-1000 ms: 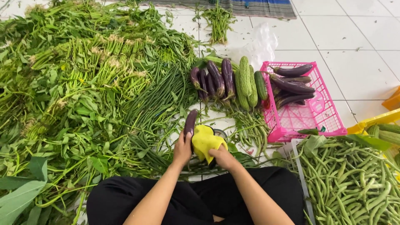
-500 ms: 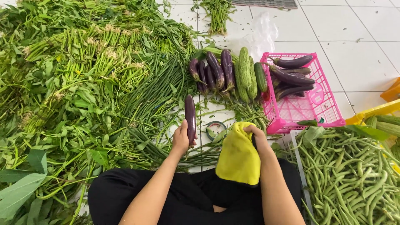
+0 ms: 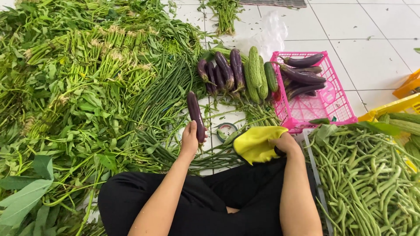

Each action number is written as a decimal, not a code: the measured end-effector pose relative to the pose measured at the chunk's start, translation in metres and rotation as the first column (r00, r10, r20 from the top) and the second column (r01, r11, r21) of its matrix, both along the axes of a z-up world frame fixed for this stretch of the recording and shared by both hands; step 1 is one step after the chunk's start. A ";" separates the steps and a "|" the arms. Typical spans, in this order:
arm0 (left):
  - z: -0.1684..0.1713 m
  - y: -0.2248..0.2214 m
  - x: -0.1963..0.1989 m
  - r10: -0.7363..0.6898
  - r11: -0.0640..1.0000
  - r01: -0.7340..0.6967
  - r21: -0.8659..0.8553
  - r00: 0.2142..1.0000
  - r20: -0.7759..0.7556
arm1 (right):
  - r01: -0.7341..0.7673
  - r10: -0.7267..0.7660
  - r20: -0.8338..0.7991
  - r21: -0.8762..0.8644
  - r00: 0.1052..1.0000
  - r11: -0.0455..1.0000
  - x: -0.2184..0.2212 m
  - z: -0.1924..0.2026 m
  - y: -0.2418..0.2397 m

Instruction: Cleaning eggplants by wiping them with a cloth and sorting them into a basket while sitting on the floor.

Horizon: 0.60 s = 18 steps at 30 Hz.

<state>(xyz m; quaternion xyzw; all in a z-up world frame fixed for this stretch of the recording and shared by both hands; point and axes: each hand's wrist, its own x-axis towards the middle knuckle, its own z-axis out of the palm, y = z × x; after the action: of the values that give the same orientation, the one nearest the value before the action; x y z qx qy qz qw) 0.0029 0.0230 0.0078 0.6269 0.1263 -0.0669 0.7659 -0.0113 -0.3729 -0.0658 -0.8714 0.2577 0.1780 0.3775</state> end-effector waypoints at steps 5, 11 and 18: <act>-0.005 -0.002 0.000 -0.091 0.993 0.092 0.074 0.996 -0.011 | 0.110 -0.124 -0.095 -0.139 0.988 0.984 0.018 -0.035 -0.014; -0.022 0.002 -0.001 -0.122 0.989 0.122 0.088 0.993 -0.010 | 0.350 -0.231 0.343 -0.343 0.911 0.871 0.004 0.003 0.001; -0.051 -0.011 0.002 -0.199 0.979 0.197 0.049 0.980 0.031 | 0.013 -0.052 0.768 0.057 0.638 0.998 0.001 0.078 0.108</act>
<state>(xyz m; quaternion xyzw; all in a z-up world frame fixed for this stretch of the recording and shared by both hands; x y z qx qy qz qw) 0.0049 0.0124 -0.0434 0.6550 0.0510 -0.1288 0.7428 -0.0100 -0.2651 0.0118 -0.8507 0.0842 -0.2100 0.4744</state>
